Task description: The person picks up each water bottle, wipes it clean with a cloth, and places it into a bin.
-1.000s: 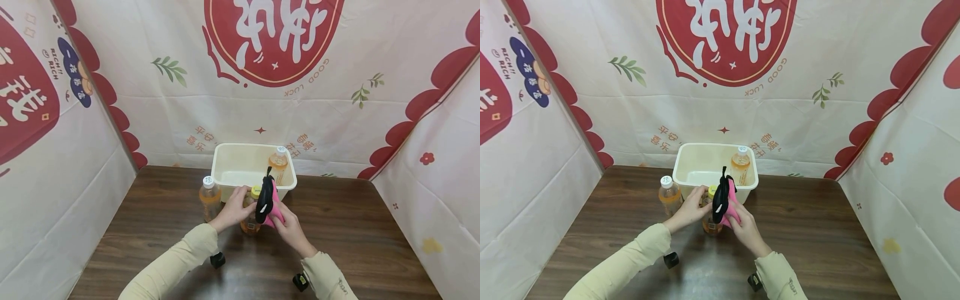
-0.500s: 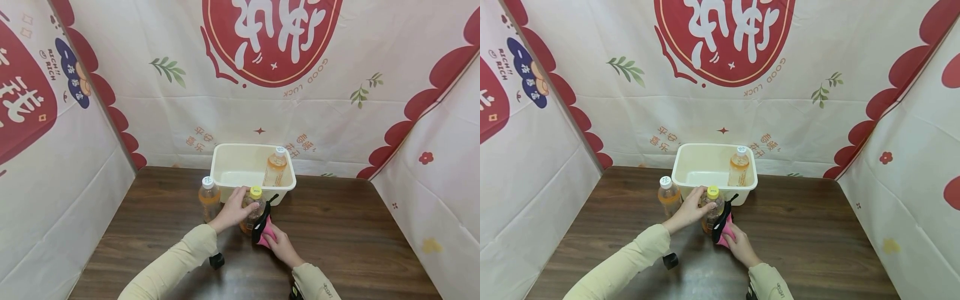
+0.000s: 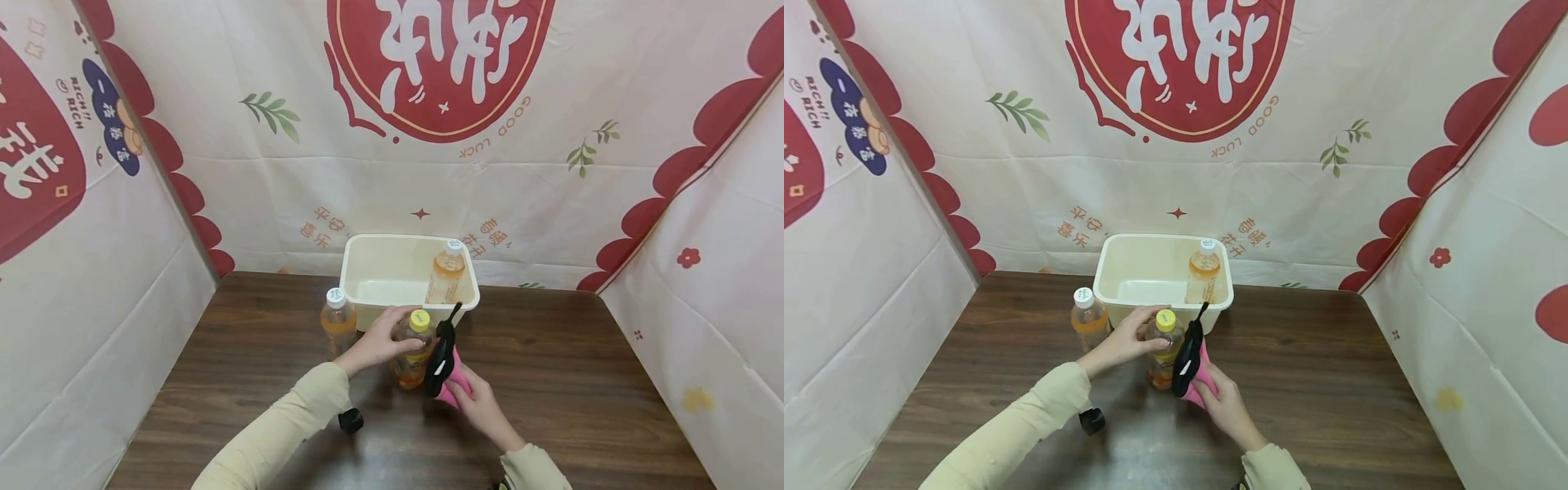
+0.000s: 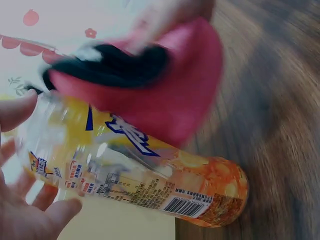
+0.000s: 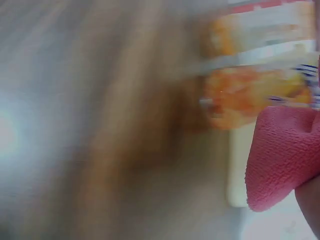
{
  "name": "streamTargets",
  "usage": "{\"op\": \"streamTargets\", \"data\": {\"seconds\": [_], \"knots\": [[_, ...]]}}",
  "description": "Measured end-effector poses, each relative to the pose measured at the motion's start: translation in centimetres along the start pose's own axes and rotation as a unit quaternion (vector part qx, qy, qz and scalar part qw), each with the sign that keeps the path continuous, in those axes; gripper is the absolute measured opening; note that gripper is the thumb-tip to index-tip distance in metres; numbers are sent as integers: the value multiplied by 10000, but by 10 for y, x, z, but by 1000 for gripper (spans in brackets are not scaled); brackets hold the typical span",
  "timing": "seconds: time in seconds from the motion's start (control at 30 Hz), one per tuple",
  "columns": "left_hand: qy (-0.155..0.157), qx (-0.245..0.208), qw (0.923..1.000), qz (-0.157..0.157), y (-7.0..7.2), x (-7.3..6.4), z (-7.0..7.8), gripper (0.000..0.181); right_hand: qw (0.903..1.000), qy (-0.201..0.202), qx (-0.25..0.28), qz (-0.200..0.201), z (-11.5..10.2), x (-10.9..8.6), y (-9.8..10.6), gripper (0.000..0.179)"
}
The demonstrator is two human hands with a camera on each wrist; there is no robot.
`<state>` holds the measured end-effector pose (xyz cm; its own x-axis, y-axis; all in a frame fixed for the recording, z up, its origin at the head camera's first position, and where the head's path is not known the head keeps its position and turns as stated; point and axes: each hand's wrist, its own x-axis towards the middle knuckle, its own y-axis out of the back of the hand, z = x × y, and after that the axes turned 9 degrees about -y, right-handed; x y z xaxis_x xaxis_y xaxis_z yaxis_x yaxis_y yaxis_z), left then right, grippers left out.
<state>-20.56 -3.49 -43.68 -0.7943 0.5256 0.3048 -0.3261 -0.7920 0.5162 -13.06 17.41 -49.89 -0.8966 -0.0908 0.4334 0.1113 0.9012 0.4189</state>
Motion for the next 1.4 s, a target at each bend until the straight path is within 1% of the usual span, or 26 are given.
{"op": "streamTargets", "data": {"seconds": [0.07, 0.17, 0.23, 0.33, 0.47, 0.53, 0.6, 0.8, 0.83, 0.9, 0.97, 1.03, 1.17, 1.27, 1.4], "knots": [[9, -173, 9997, -146, 2, 0, -1, 52, 9992, 345, 179, 51, -8, 10, 7, 28], [-7, -365, 9990, -262, 5, 0, 0, 48, 9981, 593, 167, 17, -11, 25, 13, 31], [-91, -254, 9992, -285, 7, 0, 0, 47, 9977, 673, 34, -73, -14, 35, 15, 31], [-272, 29, 9993, -261, 7, 0, 0, 45, 9964, 795, -136, -261, -16, 44, 14, 31], [-518, 320, 9980, -150, 4, -3, -1, 43, 9936, 1018, -353, -333, -12, 49, 8, 35], [-591, 356, 9976, -114, 1, -5, -1, 42, 9933, 1055, -389, -275, -7, 47, 4, 38], [-623, 319, 9975, -74, -1, -8, -2, 41, 9937, 1070, -281, -189, -5, 45, 0, 39], [-543, 153, 9984, -55, -3, -10, -3, 40, 9924, 1224, -25, 152, -11, 36, -6, 40], [-526, 150, 9985, -78, -3, -10, -3, 40, 9922, 1229, -53, 204, -7, 34, -8, 39], [-505, 143, 9986, -113, -3, -10, -3, 40, 9924, 1205, -158, 185, 8, 27, -11, 41], [-462, 119, 9987, -152, -4, -10, -4, 41, 9933, 1101, -345, 54, 26, 18, -15, 40], [-443, 127, 9988, -173, -4, -11, -4, 41, 9934, 977, -551, -230, 44, 9, -18, 36], [-395, 15, 9991, -161, -4, -11, -4, 41, 9897, 724, -939, -801, 67, -5, -24, 28], [-381, -44, 9991, -172, -4, -11, -4, 42, 9878, 588, -1053, -987, 74, -9, -25, 27], [-366, 47, 9991, -195, -4, -11, -4, 42, 9864, 522, -1163, -1039, 69, -8, -22, 26]]}}
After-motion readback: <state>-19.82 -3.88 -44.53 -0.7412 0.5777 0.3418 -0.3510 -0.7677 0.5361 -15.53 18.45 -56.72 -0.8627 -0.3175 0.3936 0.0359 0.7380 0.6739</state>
